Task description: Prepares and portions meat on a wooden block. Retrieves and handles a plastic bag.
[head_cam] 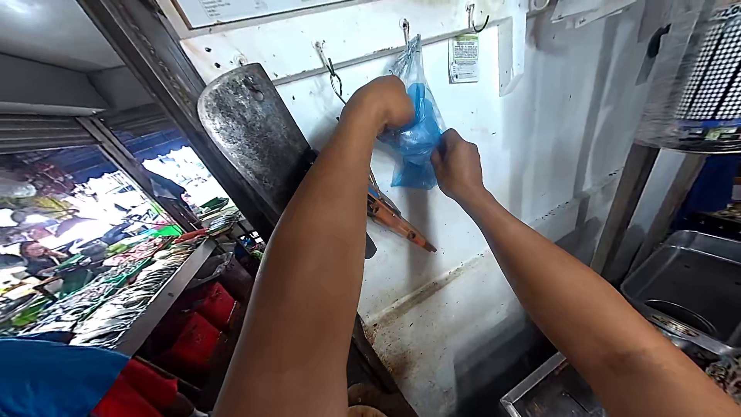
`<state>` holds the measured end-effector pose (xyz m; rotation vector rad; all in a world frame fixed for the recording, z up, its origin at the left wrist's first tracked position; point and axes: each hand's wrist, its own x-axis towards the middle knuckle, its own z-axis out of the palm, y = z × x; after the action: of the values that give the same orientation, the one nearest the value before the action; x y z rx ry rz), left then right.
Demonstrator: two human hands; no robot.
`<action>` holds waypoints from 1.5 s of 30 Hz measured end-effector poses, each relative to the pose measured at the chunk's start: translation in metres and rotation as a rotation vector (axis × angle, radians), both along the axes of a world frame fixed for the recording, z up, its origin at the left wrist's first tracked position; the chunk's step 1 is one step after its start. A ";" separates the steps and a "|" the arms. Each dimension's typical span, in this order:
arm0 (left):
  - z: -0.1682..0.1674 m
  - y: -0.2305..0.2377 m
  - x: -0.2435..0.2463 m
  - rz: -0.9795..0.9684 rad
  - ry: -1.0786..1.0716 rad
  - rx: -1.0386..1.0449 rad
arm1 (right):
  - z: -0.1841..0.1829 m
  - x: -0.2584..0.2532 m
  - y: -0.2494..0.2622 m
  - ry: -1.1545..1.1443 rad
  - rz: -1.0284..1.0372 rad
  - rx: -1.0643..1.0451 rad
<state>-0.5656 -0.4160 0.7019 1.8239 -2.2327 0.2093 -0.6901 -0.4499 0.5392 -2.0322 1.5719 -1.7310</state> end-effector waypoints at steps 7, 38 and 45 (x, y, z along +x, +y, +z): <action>-0.026 -0.009 0.009 -0.206 0.979 0.026 | 0.010 -0.018 0.004 -0.005 0.107 0.135; -0.054 0.059 0.021 -0.760 1.256 -0.647 | 0.079 0.014 0.069 0.076 0.207 -0.247; -0.067 0.141 0.022 -0.520 0.663 -0.490 | 0.049 -0.018 0.110 -0.106 0.585 -0.331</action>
<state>-0.5437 -0.2754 0.6349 0.8517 -1.8626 0.0316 -0.7082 -0.3401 0.5880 -2.1814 0.5861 -1.8821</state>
